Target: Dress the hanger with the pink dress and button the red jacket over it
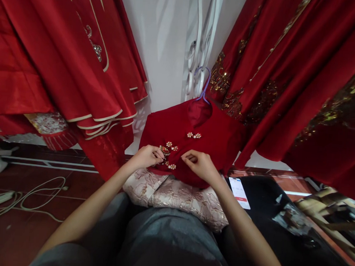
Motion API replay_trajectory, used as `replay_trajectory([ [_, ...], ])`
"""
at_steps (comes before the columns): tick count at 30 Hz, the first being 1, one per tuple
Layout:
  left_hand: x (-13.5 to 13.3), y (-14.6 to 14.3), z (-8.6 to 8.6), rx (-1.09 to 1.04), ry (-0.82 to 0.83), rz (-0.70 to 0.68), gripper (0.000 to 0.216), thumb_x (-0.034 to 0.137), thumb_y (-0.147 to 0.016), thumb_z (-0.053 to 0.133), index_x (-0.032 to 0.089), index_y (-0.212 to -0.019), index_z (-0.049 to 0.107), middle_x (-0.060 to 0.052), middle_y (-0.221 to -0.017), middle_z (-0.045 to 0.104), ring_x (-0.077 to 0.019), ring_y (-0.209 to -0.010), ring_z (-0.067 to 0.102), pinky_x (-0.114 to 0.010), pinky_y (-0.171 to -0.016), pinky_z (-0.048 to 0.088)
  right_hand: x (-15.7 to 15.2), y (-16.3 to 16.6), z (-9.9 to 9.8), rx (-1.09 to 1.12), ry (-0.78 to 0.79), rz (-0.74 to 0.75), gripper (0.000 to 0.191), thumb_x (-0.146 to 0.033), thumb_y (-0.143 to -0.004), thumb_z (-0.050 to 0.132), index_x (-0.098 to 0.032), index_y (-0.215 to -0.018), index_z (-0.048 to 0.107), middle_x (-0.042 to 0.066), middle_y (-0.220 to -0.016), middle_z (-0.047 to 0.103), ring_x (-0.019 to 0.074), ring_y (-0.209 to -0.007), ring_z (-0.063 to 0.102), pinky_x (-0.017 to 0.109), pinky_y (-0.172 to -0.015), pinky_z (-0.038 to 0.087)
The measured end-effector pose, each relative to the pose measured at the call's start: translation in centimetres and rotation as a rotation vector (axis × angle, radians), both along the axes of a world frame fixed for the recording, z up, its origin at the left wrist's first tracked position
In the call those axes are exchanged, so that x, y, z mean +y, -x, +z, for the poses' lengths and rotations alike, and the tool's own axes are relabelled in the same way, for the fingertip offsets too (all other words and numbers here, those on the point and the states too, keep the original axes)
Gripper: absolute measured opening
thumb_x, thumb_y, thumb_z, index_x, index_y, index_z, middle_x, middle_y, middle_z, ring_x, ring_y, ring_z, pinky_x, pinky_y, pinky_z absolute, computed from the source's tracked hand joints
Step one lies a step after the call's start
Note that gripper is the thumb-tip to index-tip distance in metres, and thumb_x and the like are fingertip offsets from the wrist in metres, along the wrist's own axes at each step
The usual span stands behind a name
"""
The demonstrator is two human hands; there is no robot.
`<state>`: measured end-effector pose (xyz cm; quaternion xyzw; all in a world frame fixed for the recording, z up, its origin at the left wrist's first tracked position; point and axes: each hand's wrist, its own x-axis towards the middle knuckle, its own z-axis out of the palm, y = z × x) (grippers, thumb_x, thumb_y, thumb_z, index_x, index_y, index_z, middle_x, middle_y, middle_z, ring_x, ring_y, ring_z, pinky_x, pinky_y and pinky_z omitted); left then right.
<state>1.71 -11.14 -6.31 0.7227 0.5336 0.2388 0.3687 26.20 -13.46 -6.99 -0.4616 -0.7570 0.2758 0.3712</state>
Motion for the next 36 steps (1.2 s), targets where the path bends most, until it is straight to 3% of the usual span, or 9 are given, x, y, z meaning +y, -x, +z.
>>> replay_trajectory([
  [5, -0.5, 0.1, 1.0, 0.032, -0.045, -0.078, 0.015, 0.025, -0.072, 0.067, 0.016, -0.083, 0.069, -0.004, -0.083, 0.074, -0.0145, -0.069, 0.068, -0.022, -0.062, 0.050, -0.9, -0.8, 1.8, -0.029, 0.081, -0.056, 0.014, -0.029, -0.084, 0.058, -0.020, -0.085, 0.069, 0.003, -0.077, 0.073, 0.0155, -0.069, 0.069, 0.026, -0.066, 0.053],
  [8, -1.3, -0.9, 0.6, 0.110, -0.072, -0.116, 0.021, 0.031, -0.067, 0.074, 0.017, -0.081, 0.068, -0.003, -0.079, 0.073, -0.0151, -0.070, 0.067, -0.022, -0.062, 0.047, -1.8, 0.2, 0.9, -0.200, 0.212, 0.006, 0.017, -0.034, -0.078, 0.068, -0.020, -0.087, 0.069, 0.004, -0.073, 0.073, 0.0194, -0.069, 0.070, 0.029, -0.065, 0.052],
  [11, -1.9, -2.0, 0.1, 0.232, -0.148, -0.098, 0.023, 0.033, -0.064, 0.078, 0.018, -0.076, 0.065, -0.001, -0.076, 0.071, -0.0159, -0.071, 0.066, -0.022, -0.061, 0.044, -2.0, 1.7, -0.9, -0.296, 0.211, -0.027, 0.030, -0.033, -0.071, 0.076, -0.019, -0.095, 0.066, 0.007, -0.081, 0.074, 0.0217, -0.074, 0.070, 0.030, -0.066, 0.052],
  [17, -2.0, -2.5, -0.3, 0.256, -0.176, -0.071, 0.024, 0.036, -0.068, 0.077, 0.018, -0.072, 0.063, -0.001, -0.073, 0.070, -0.0162, -0.070, 0.065, -0.023, -0.062, 0.042, -0.8, 3.4, -2.9, -0.032, 0.134, -0.014, 0.012, -0.017, -0.076, 0.068, -0.017, -0.084, 0.059, 0.005, -0.081, 0.071, 0.0154, -0.076, 0.068, 0.026, -0.071, 0.054],
  [24, -1.9, -2.6, -0.6, 0.152, -0.186, -0.013, 0.024, 0.033, -0.069, 0.077, 0.017, -0.068, 0.059, -0.001, -0.070, 0.069, -0.0156, -0.069, 0.066, -0.022, -0.063, 0.045, -0.4, 3.5, -2.9, 0.147, 0.163, -0.028, 0.008, -0.015, -0.074, 0.067, -0.017, -0.076, 0.060, 0.003, -0.076, 0.070, 0.0134, -0.072, 0.068, 0.025, -0.070, 0.055],
  [28, -1.5, -2.2, 0.3, 0.085, -0.173, -0.125, 0.026, 0.039, -0.072, 0.075, 0.016, -0.074, 0.062, -0.002, -0.072, 0.069, -0.0143, -0.070, 0.065, -0.022, -0.065, 0.047, -0.1, 2.2, -2.0, 0.089, 0.250, 0.052, 0.011, -0.018, -0.071, 0.071, -0.016, -0.075, 0.062, 0.003, -0.073, 0.071, 0.0142, -0.069, 0.068, 0.025, -0.068, 0.054],
  [31, -0.9, -2.1, 1.6, 0.130, -0.373, -0.137, 0.025, 0.042, -0.086, 0.060, 0.018, -0.090, 0.065, -0.004, -0.088, 0.067, -0.0143, -0.079, 0.061, -0.024, -0.070, 0.049, -0.1, 0.3, -0.8, 0.002, 0.319, 0.168, 0.012, -0.019, -0.069, 0.073, -0.016, -0.074, 0.064, 0.003, -0.071, 0.071, 0.0146, -0.068, 0.068, 0.025, -0.066, 0.054],
  [34, 0.0, -2.4, 2.5, 0.349, -0.663, -0.123, 0.025, 0.037, -0.094, 0.047, 0.022, -0.105, 0.065, -0.007, -0.106, 0.058, -0.0186, -0.096, 0.053, -0.027, -0.071, 0.049, -0.5, -1.6, 0.7, -0.060, 0.355, 0.227, 0.011, -0.019, -0.067, 0.073, -0.017, -0.073, 0.064, 0.003, -0.072, 0.073, 0.0154, -0.068, 0.069, 0.026, -0.065, 0.053],
  [36, 0.5, -2.6, 2.6, 0.460, -0.764, -0.184, 0.025, 0.034, -0.094, 0.046, 0.022, -0.105, 0.065, -0.008, -0.109, 0.053, -0.0209, -0.102, 0.048, -0.029, -0.073, 0.049, -0.9, -2.6, 1.5, -0.088, 0.360, 0.232, 0.011, -0.020, -0.066, 0.073, -0.017, -0.073, 0.065, 0.003, -0.072, 0.073, 0.0166, -0.069, 0.069, 0.027, -0.065, 0.054],
])
